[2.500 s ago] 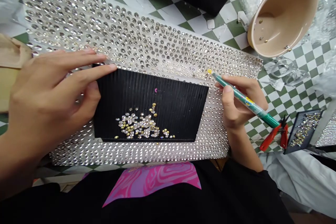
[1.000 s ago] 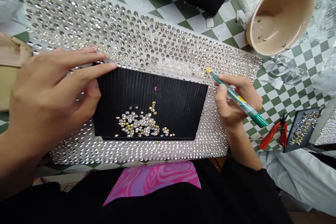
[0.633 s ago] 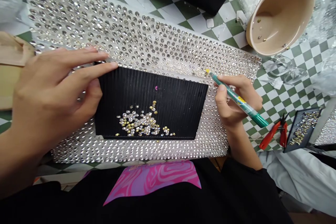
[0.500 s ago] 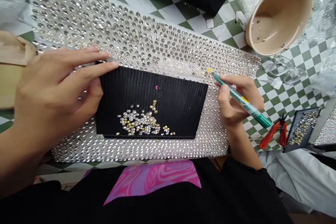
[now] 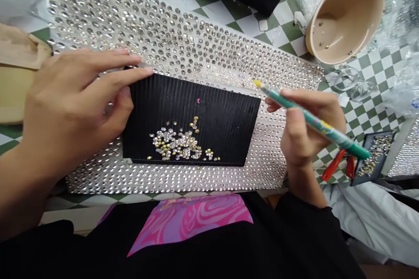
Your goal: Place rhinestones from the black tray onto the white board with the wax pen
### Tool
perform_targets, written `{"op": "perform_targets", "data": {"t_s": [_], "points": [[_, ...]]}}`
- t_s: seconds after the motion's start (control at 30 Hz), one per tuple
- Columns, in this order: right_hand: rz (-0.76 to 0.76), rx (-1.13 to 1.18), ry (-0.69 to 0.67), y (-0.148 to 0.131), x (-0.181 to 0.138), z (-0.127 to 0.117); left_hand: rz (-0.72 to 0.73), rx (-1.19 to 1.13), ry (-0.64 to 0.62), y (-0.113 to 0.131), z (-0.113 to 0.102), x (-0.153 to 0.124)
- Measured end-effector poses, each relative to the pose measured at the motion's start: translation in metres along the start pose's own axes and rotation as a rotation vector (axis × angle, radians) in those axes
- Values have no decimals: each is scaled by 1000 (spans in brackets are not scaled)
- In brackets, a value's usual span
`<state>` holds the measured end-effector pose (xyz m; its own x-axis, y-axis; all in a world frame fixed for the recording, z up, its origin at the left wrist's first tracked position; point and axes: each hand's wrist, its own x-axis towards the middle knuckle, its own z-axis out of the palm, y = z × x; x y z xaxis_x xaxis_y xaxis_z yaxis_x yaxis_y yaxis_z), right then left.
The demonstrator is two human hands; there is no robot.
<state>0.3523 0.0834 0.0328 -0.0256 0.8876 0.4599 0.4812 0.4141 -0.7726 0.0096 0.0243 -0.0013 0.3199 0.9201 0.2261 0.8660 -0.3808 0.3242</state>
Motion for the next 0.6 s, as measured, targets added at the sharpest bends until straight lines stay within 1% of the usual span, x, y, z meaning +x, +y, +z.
{"op": "perform_targets", "data": {"t_s": [0.03, 0.07, 0.1, 0.17, 0.23, 0.3, 0.37, 0.43, 0.53, 0.6], "points": [[-16, 69, 25, 4, 4, 1, 0, -9, -1, -1, 0, 0], [5, 157, 27, 8, 9, 1, -5, -16, 0, -2, 0, 0], [47, 235, 7, 12, 13, -3, -12, -24, 1, -2, 0, 0], [180, 336, -81, 19, 18, -13, -33, -33, 1, -3, 0, 0], [270, 362, -143, 26, 20, -24, -42, -35, 0, -3, 1, 0], [282, 360, -152, 33, 19, -28, -35, -37, -4, -2, 2, 1], [224, 366, -98, 38, 18, -25, -27, -41, 1, -1, 2, 1], [130, 383, -4, 42, 17, -16, -32, -46, -3, 0, 2, 2], [-74, 390, 140, 43, 18, -1, -52, -51, -21, 2, 0, 2], [-179, 319, 196, 43, 17, 5, -51, -49, -24, 3, -1, 3]]}}
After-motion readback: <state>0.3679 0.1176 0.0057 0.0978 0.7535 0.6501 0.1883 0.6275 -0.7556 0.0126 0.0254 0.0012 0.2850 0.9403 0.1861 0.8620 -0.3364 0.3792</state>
